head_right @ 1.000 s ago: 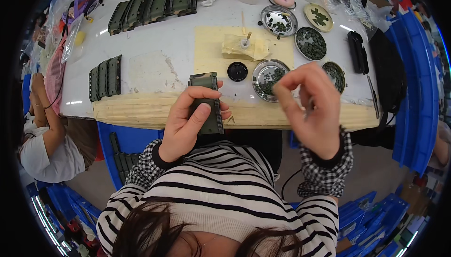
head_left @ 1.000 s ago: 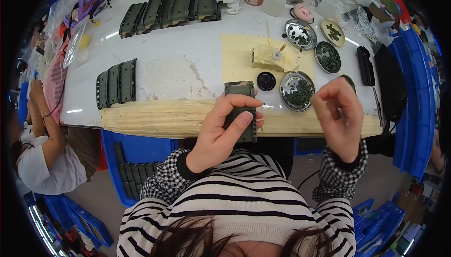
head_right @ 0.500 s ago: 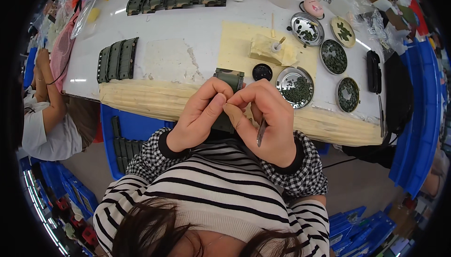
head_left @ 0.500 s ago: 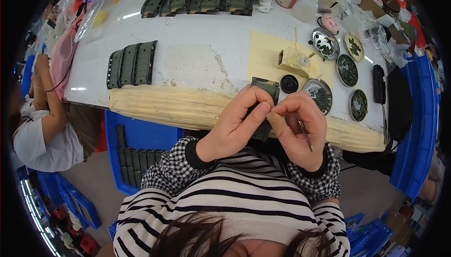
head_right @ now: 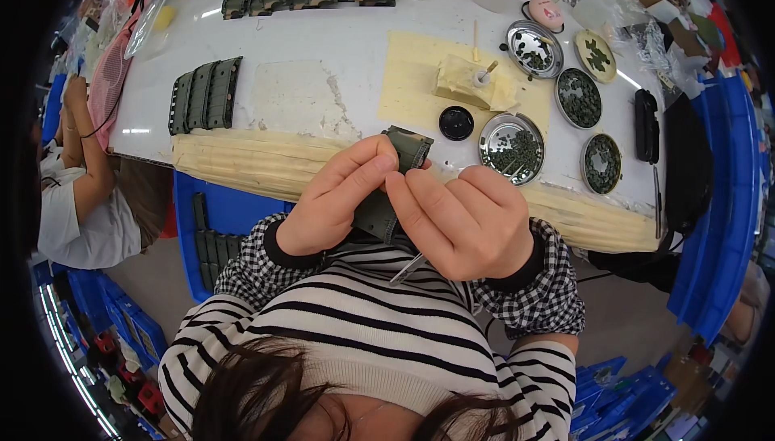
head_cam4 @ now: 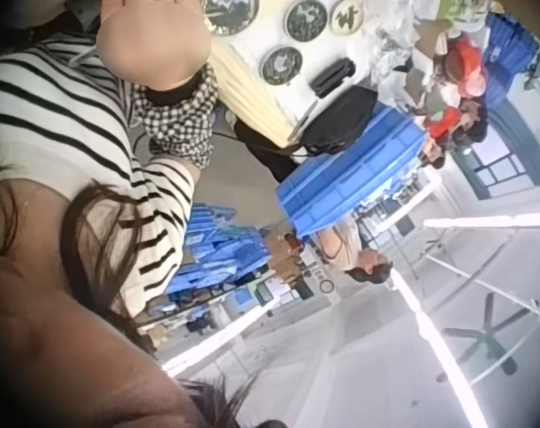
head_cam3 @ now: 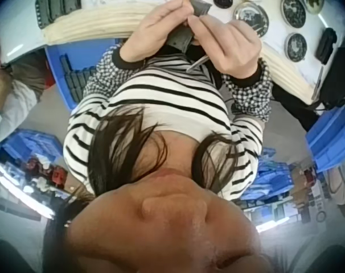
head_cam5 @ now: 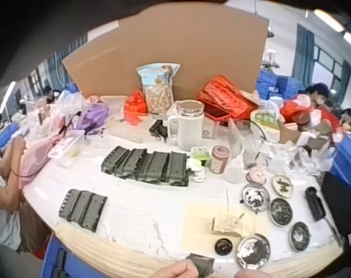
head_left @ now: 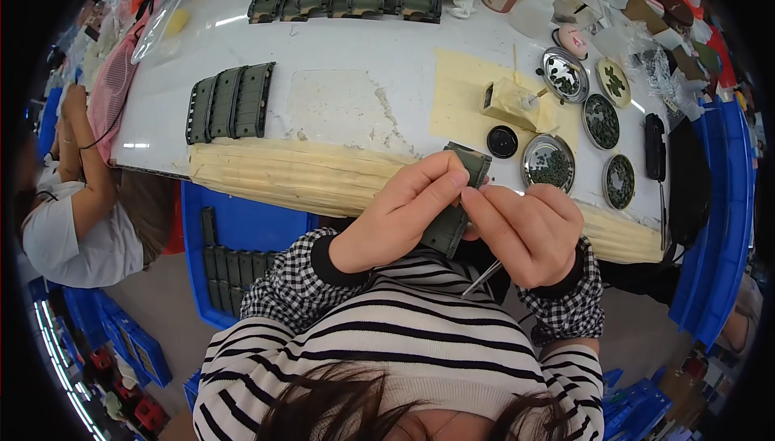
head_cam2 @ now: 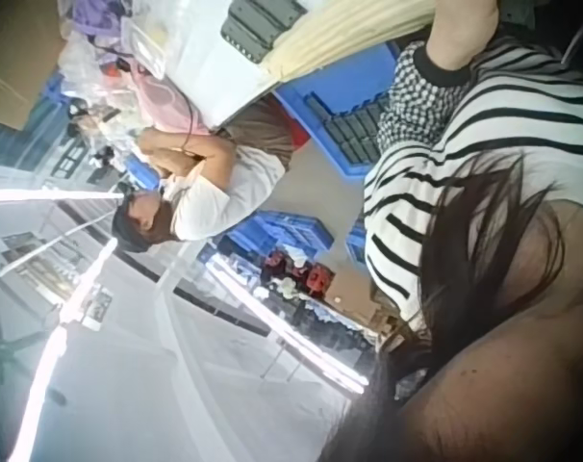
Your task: Assembling and applying glue to small components on model tank hulls at a workstation.
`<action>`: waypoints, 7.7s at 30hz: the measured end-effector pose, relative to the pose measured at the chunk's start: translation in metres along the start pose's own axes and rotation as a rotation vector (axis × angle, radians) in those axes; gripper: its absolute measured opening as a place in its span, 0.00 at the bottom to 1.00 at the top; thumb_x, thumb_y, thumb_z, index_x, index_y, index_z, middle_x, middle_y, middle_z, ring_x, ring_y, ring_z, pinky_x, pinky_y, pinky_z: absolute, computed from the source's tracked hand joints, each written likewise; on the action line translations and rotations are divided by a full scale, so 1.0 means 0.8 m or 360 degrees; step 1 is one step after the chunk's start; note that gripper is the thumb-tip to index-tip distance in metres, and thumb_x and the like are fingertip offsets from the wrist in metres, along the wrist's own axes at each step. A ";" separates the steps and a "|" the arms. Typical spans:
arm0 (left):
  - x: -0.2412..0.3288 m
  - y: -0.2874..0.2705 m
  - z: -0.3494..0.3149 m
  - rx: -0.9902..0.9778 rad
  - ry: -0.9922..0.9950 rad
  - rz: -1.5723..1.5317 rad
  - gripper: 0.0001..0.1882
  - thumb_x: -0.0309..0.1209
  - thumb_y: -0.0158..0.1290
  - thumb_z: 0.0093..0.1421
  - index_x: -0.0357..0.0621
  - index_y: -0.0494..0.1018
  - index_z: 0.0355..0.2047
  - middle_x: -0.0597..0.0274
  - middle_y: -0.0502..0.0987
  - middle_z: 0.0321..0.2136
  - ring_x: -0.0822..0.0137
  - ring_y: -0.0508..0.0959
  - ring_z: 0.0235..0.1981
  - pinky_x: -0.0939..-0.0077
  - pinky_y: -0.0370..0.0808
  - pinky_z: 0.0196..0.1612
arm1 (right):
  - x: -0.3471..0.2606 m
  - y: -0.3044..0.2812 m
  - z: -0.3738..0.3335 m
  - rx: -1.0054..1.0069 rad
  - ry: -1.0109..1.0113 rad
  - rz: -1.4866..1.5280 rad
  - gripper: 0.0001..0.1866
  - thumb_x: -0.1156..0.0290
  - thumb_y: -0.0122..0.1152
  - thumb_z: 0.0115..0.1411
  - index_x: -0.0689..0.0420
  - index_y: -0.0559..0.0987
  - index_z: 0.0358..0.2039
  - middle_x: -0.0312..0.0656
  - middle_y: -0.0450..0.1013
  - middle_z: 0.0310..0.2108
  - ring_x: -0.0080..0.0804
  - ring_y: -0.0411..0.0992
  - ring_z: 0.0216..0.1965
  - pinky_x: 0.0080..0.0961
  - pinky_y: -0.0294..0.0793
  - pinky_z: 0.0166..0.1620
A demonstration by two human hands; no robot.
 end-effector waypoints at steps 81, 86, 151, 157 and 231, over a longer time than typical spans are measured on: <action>0.042 0.024 -0.016 0.0319 0.0703 0.1563 0.45 0.17 0.51 0.54 0.29 0.38 0.67 0.48 0.71 0.25 0.52 0.74 0.24 0.65 0.71 0.30 | 0.048 0.014 0.015 -0.0042 0.0280 0.0332 0.16 0.78 0.65 0.43 0.62 0.77 0.35 0.40 0.72 0.30 0.31 0.70 0.23 0.23 0.69 0.25; 0.038 0.021 -0.017 0.0322 0.0670 0.1424 0.45 0.17 0.51 0.54 0.29 0.38 0.67 0.45 0.74 0.31 0.50 0.76 0.27 0.66 0.73 0.33 | 0.044 0.011 0.018 -0.0098 0.0215 0.0230 0.17 0.76 0.65 0.42 0.62 0.77 0.36 0.40 0.72 0.30 0.29 0.70 0.24 0.23 0.68 0.26; 0.030 -0.007 -0.027 0.0550 0.0420 0.0234 0.29 0.25 0.44 0.65 0.36 0.50 0.65 0.42 0.67 0.57 0.64 0.78 0.40 0.69 0.76 0.47 | -0.090 -0.037 0.104 0.0823 -0.0451 0.3323 0.10 0.72 0.48 0.66 0.64 0.76 0.37 0.47 0.72 0.34 0.36 0.70 0.30 0.27 0.68 0.36; 0.030 -0.007 -0.028 0.0561 0.0387 0.0264 0.29 0.25 0.44 0.65 0.36 0.49 0.65 0.42 0.66 0.57 0.64 0.78 0.40 0.69 0.76 0.47 | -0.088 -0.039 0.101 0.0818 -0.0475 0.3300 0.10 0.71 0.48 0.66 0.64 0.76 0.36 0.47 0.72 0.34 0.36 0.70 0.30 0.27 0.68 0.35; -0.018 0.020 0.024 -0.0055 -0.0377 -0.1199 0.25 0.43 0.35 0.71 0.38 0.59 0.60 0.63 0.71 0.29 0.71 0.71 0.25 0.77 0.72 0.29 | 0.106 0.010 -0.028 0.0838 0.1543 0.1665 0.06 0.74 0.55 0.65 0.64 0.71 0.37 0.38 0.72 0.33 0.21 0.74 0.35 0.16 0.73 0.39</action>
Point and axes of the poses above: each hand's wrist, its own z-axis towards the middle knuckle, its own y-axis out of the palm, x = y × z, the point moved 8 cm from there along z, towards the middle knuckle
